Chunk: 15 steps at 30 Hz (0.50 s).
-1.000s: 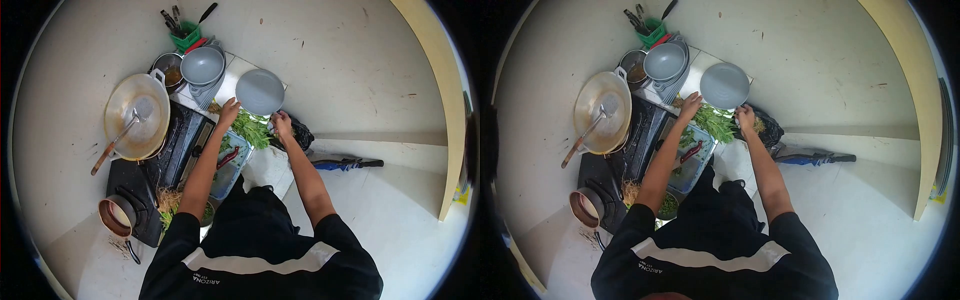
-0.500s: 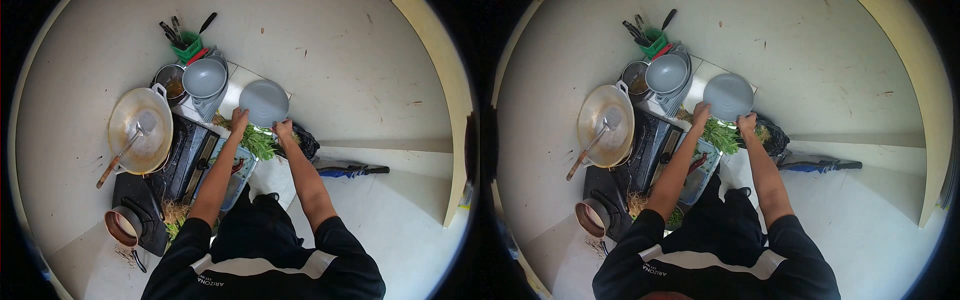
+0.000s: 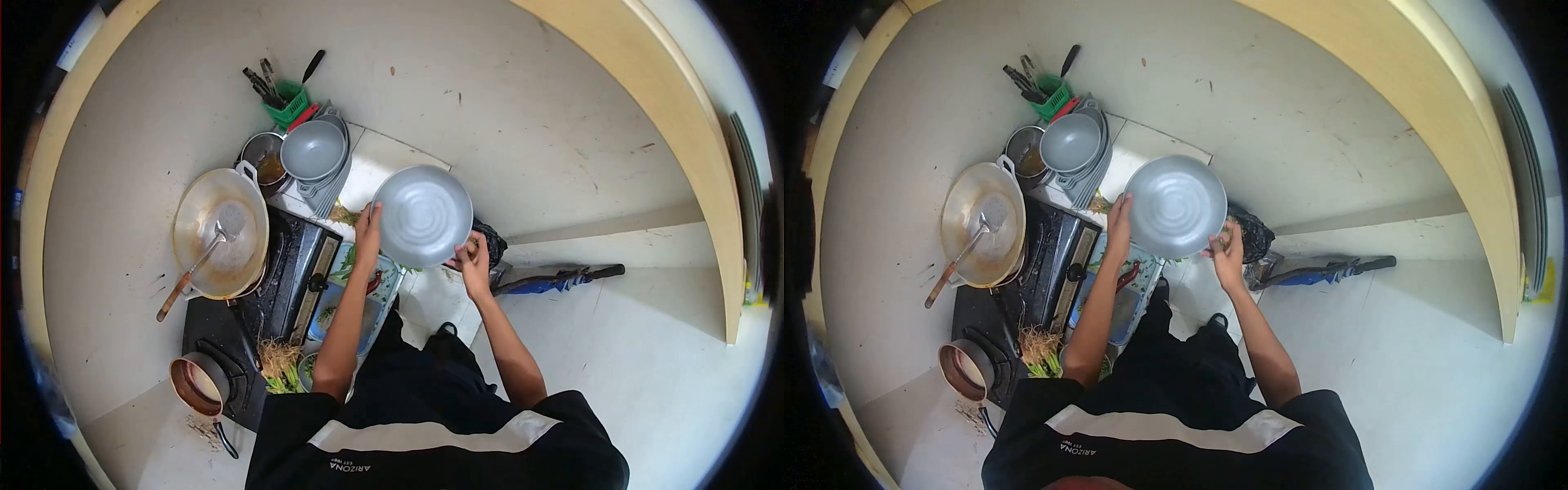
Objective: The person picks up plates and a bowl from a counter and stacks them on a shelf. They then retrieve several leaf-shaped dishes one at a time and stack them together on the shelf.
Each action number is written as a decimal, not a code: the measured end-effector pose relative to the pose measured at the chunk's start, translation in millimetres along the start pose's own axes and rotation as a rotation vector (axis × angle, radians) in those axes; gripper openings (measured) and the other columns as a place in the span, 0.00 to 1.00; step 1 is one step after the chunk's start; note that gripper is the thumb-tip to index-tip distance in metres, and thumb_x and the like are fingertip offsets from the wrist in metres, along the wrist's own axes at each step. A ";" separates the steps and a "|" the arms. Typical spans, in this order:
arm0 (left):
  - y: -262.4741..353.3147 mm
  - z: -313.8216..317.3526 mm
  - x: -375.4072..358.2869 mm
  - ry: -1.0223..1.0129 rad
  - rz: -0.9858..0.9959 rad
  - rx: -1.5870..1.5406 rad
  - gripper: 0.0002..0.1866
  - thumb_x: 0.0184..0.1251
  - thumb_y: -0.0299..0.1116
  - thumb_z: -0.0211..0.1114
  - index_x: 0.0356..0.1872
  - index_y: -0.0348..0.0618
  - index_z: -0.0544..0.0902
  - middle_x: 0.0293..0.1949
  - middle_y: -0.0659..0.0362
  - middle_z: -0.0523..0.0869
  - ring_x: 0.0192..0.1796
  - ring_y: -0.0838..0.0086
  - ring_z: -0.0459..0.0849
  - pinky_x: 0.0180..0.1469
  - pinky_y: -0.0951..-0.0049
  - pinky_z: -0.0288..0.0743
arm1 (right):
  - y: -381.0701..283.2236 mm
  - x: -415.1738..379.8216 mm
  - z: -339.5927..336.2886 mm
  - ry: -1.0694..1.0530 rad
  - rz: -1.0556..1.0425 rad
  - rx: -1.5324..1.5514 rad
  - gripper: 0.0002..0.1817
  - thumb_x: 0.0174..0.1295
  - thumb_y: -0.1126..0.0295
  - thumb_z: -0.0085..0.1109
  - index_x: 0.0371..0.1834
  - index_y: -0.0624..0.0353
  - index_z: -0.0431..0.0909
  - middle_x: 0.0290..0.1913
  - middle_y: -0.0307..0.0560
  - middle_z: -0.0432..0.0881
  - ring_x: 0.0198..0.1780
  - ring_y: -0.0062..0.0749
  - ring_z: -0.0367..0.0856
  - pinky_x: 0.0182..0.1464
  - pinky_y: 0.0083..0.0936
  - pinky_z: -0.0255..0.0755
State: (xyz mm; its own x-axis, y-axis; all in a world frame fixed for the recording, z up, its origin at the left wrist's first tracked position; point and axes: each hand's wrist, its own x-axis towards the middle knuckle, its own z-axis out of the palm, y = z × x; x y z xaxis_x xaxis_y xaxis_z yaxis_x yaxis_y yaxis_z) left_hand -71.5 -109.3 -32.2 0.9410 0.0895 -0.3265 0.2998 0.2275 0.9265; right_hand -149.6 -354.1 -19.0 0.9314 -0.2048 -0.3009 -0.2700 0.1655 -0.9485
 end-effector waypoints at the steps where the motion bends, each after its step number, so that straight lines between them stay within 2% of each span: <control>1: 0.3 1.7 -8.1 0.020 -0.008 -0.033 0.35 0.82 0.58 0.55 0.71 0.34 0.75 0.66 0.48 0.80 0.67 0.64 0.78 0.72 0.68 0.65 | -10.7 -14.1 -5.1 -0.030 -0.009 -0.022 0.19 0.76 0.75 0.55 0.67 0.54 0.65 0.51 0.45 0.85 0.47 0.30 0.86 0.50 0.33 0.86; 2: 0.6 4.2 -16.1 0.039 -0.016 -0.065 0.38 0.82 0.59 0.54 0.73 0.32 0.73 0.69 0.47 0.78 0.70 0.63 0.76 0.74 0.68 0.63 | -21.3 -26.3 -8.9 -0.025 -0.019 -0.015 0.19 0.76 0.75 0.55 0.67 0.54 0.65 0.51 0.45 0.85 0.47 0.30 0.86 0.50 0.33 0.86; 3: 23.5 15.4 -37.3 0.076 -0.003 -0.031 0.37 0.84 0.58 0.51 0.72 0.28 0.72 0.67 0.48 0.79 0.68 0.65 0.77 0.73 0.68 0.65 | -32.0 -38.9 -12.6 -0.033 -0.022 -0.005 0.20 0.77 0.73 0.55 0.68 0.54 0.64 0.52 0.45 0.86 0.47 0.30 0.87 0.50 0.33 0.86; 6: 20.5 27.1 -56.6 0.079 0.032 -0.095 0.38 0.84 0.58 0.50 0.71 0.28 0.72 0.65 0.49 0.80 0.67 0.66 0.78 0.71 0.68 0.68 | -42.1 -61.6 -30.7 -0.033 -0.048 0.016 0.22 0.78 0.71 0.55 0.71 0.55 0.64 0.52 0.45 0.86 0.48 0.31 0.87 0.49 0.32 0.87; 8: 20.1 37.4 -70.5 0.049 0.026 -0.138 0.37 0.84 0.59 0.49 0.69 0.29 0.73 0.64 0.49 0.81 0.65 0.67 0.79 0.69 0.67 0.70 | -48.1 -75.2 -43.0 -0.020 -0.085 0.024 0.24 0.78 0.70 0.55 0.73 0.56 0.62 0.51 0.46 0.86 0.47 0.31 0.87 0.48 0.32 0.87; 10: 44.8 56.3 -97.4 0.045 0.060 -0.198 0.36 0.84 0.60 0.49 0.67 0.31 0.75 0.64 0.50 0.81 0.64 0.67 0.80 0.67 0.67 0.72 | -64.4 -89.0 -52.6 -0.013 -0.133 -0.002 0.26 0.79 0.69 0.55 0.76 0.56 0.60 0.49 0.46 0.86 0.47 0.30 0.87 0.47 0.32 0.87; 12: 43.9 72.9 -112.9 0.052 0.073 -0.270 0.36 0.84 0.60 0.48 0.68 0.33 0.74 0.64 0.50 0.81 0.64 0.66 0.81 0.67 0.65 0.73 | -81.9 -99.0 -66.3 -0.068 -0.161 -0.010 0.27 0.80 0.69 0.54 0.77 0.60 0.57 0.50 0.49 0.86 0.47 0.27 0.85 0.45 0.28 0.87; 13: 54.5 84.9 -127.4 0.074 0.090 -0.367 0.35 0.85 0.59 0.48 0.69 0.32 0.73 0.64 0.49 0.80 0.64 0.66 0.80 0.68 0.65 0.73 | -88.6 -102.7 -75.6 -0.078 -0.201 -0.066 0.28 0.81 0.68 0.53 0.79 0.62 0.55 0.50 0.51 0.86 0.42 0.27 0.85 0.41 0.27 0.86; 15: 66.1 104.8 -149.4 0.089 0.119 -0.500 0.34 0.86 0.56 0.46 0.71 0.34 0.71 0.65 0.49 0.79 0.65 0.65 0.79 0.69 0.64 0.72 | -106.2 -110.0 -95.0 -0.089 -0.223 -0.080 0.29 0.81 0.68 0.52 0.79 0.62 0.55 0.50 0.52 0.86 0.41 0.27 0.85 0.39 0.26 0.86</control>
State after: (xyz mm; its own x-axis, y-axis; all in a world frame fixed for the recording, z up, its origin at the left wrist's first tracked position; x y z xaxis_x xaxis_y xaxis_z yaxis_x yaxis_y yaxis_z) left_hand -175.8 -209.3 97.5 0.9405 0.2200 -0.2591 0.0594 0.6441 0.7626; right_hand -246.6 -440.8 105.5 0.9869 -0.1417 -0.0768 -0.0706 0.0482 -0.9963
